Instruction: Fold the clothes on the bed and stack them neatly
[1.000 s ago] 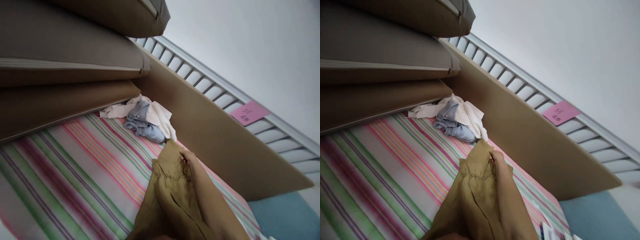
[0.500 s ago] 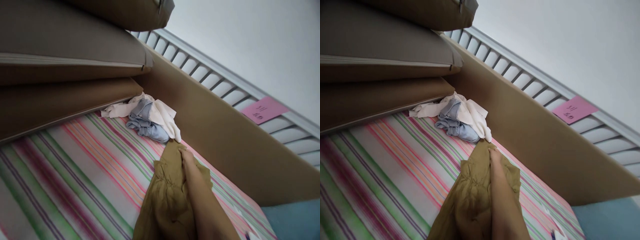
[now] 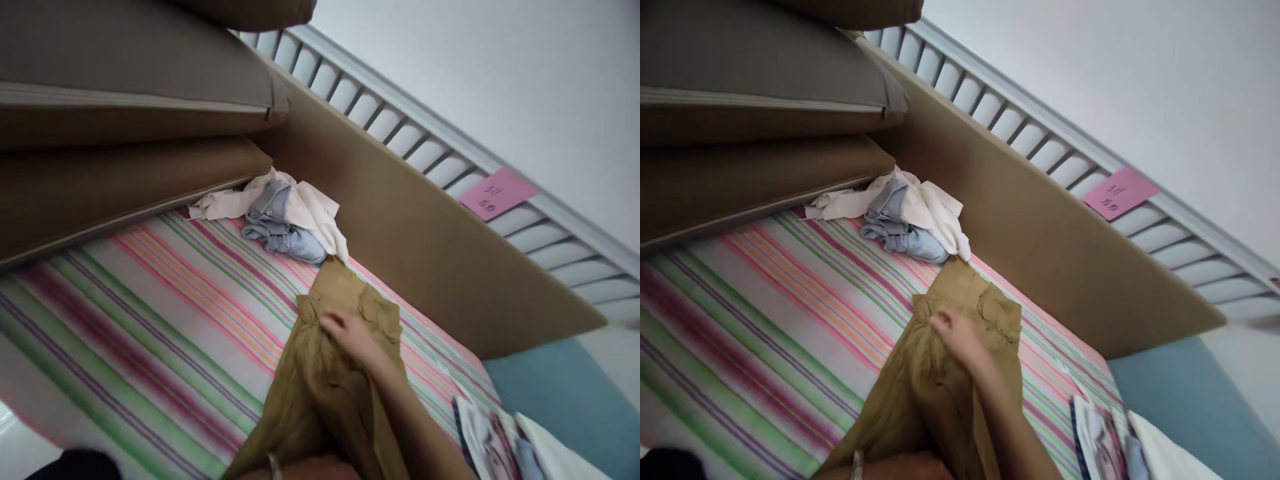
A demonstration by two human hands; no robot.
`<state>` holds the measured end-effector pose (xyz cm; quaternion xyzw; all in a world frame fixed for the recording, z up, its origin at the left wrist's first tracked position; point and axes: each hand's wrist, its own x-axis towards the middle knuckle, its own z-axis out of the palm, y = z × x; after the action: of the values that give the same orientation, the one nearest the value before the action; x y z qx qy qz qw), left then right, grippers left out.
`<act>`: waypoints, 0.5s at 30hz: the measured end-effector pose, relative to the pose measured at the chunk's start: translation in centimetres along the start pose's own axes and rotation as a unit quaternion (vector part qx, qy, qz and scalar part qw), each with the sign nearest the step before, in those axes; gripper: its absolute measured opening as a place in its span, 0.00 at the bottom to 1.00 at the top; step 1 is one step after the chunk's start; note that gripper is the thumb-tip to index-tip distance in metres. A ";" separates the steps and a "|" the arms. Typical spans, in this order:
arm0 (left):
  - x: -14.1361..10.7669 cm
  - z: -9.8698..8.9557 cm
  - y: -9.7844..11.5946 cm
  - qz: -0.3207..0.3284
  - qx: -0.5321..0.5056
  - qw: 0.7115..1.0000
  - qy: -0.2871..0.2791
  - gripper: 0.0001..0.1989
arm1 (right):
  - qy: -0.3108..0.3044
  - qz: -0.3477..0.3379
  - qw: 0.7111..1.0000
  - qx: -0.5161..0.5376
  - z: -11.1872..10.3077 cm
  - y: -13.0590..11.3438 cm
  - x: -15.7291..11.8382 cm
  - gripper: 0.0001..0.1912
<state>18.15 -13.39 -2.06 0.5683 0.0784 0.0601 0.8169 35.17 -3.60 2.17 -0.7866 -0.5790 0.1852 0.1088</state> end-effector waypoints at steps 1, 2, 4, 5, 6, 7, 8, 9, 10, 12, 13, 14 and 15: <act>0.0 0.2 0.0 -0.003 0.019 1.000 -0.010 0.14 | -0.036 -0.009 0.998 -0.042 1.1 -1.2 -2.1 0.22; -0.2 0.4 0.0 -0.004 0.037 0.999 -0.018 0.15 | -0.040 -0.004 0.995 -0.092 2.2 -2.2 -3.8 0.24; -0.8 0.6 0.2 -0.017 0.091 0.995 -0.034 0.19 | -0.023 0.029 0.989 -0.145 4.3 -3.6 -5.8 0.19; -1.2 0.6 0.4 -0.027 0.121 0.991 -0.041 0.21 | -0.002 0.047 0.988 -0.144 5.0 -3.9 -6.1 0.15; -1.7 0.5 0.6 -0.037 0.144 0.988 -0.044 0.23 | 0.016 0.062 0.989 -0.134 5.3 -3.9 -6.2 0.12; -2.2 0.2 0.8 -0.039 0.157 0.986 -0.039 0.23 | 0.035 0.071 0.990 -0.115 5.3 -3.7 -6.0 0.11; -2.7 -0.3 0.9 -0.033 0.159 0.987 -0.022 0.21 | 0.053 0.078 0.991 -0.093 4.7 -3.3 -5.8 0.11; -3.0 -0.9 1.0 -0.020 0.148 0.989 0.006 0.19 | 0.071 0.081 0.992 -0.068 3.8 -2.8 -5.8 0.11; -3.3 -1.7 0.9 -0.003 0.130 0.990 0.045 0.16 | 0.091 0.083 0.992 -0.037 2.5 -2.2 -5.9 0.10; -3.8 -3.3 0.5 0.011 0.112 0.986 0.127 0.15 | 0.140 0.085 0.986 0.045 -0.5 -0.6 -7.2 0.08; -4.0 -4.1 0.2 0.005 0.116 0.980 0.161 0.15 | 0.167 0.086 0.978 0.090 -2.0 0.4 -8.4 0.08; -4.2 -4.7 -0.2 -0.003 0.126 0.974 0.186 0.15 | 0.191 0.086 0.970 0.125 -3.2 1.5 -9.9 0.11; -4.6 -5.1 -0.5 -0.006 0.143 0.968 0.206 0.15 | 0.220 0.092 0.952 0.193 -4.2 2.8 -11.6 0.13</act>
<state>12.68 -9.72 -4.06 0.6543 0.2559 0.1590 0.6936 36.34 -15.36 6.77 -0.8219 -0.4186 0.1247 0.3657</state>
